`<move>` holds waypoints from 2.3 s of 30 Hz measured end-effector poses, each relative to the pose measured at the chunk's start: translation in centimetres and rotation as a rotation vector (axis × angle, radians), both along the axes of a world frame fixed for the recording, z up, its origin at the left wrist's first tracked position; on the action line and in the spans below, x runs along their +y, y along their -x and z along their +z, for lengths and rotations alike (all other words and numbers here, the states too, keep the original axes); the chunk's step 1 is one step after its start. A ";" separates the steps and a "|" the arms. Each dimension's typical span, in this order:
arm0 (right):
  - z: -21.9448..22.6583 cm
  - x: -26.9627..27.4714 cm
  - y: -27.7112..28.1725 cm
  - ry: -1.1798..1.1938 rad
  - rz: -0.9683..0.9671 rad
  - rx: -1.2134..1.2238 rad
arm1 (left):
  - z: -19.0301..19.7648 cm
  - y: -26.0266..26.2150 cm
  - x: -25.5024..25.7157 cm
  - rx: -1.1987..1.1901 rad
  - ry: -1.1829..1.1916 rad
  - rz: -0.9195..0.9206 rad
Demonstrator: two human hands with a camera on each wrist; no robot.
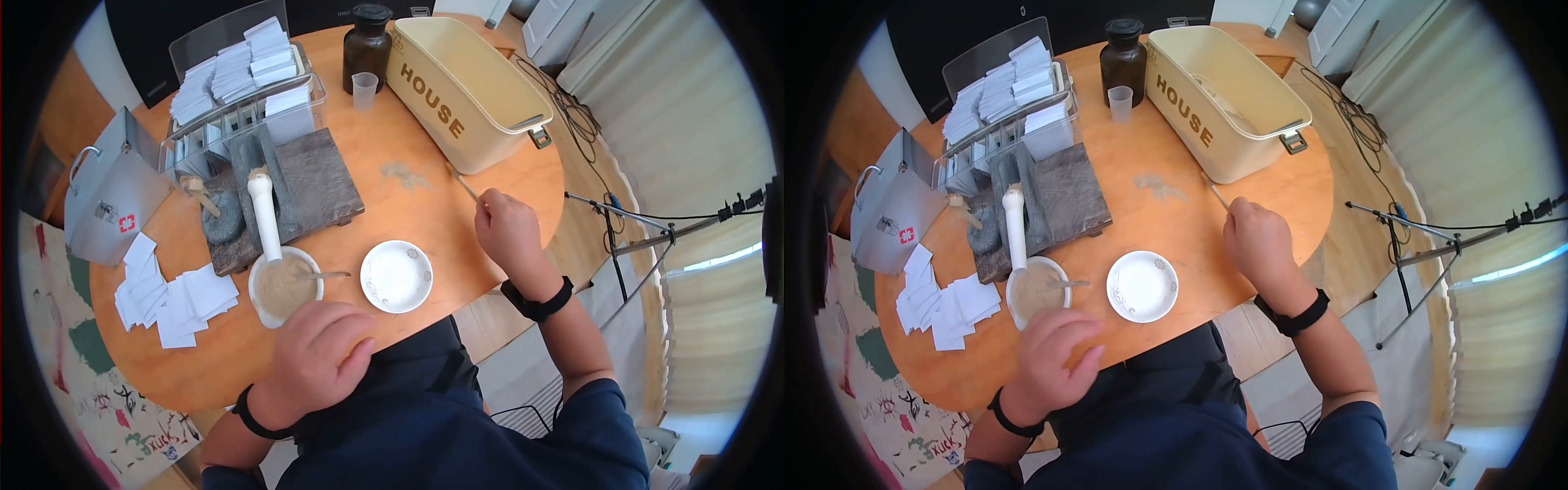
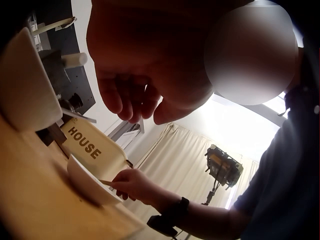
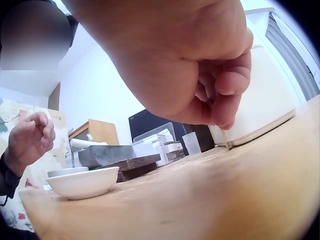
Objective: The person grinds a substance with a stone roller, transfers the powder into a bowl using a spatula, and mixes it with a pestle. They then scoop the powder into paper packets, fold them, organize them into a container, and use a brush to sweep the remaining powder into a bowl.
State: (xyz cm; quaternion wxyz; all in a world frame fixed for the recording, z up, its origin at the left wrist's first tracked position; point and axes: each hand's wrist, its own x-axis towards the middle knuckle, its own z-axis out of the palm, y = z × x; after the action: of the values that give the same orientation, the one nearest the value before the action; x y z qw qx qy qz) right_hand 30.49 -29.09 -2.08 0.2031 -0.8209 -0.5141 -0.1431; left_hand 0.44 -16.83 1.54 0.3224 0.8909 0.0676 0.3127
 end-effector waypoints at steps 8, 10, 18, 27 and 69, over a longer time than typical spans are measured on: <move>0.5 2.4 -0.5 0.070 0.011 -0.043 | -0.3 3.5 6.8 -0.292 0.509 -0.003; 0.8 2.7 -0.6 0.099 0.031 -0.048 | -0.9 4.0 8.0 -0.425 0.725 -0.022; 0.4 4.1 -1.6 0.100 0.040 -0.091 | -1.5 4.9 10.4 -0.687 1.087 -0.332; 0.6 1.4 0.9 0.061 0.040 -0.008 | -2.1 4.8 11.0 -0.725 1.139 -0.350; 3.8 4.8 2.3 0.005 0.185 0.151 | -2.5 4.7 11.3 -0.731 1.224 -0.356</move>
State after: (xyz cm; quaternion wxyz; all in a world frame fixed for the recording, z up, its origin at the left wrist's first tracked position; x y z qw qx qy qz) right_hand 28.17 -24.29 1.69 0.2516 -0.7789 -0.5713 -0.0605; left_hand -4.24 -5.52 -0.96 0.8100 0.3880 -0.0273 0.4390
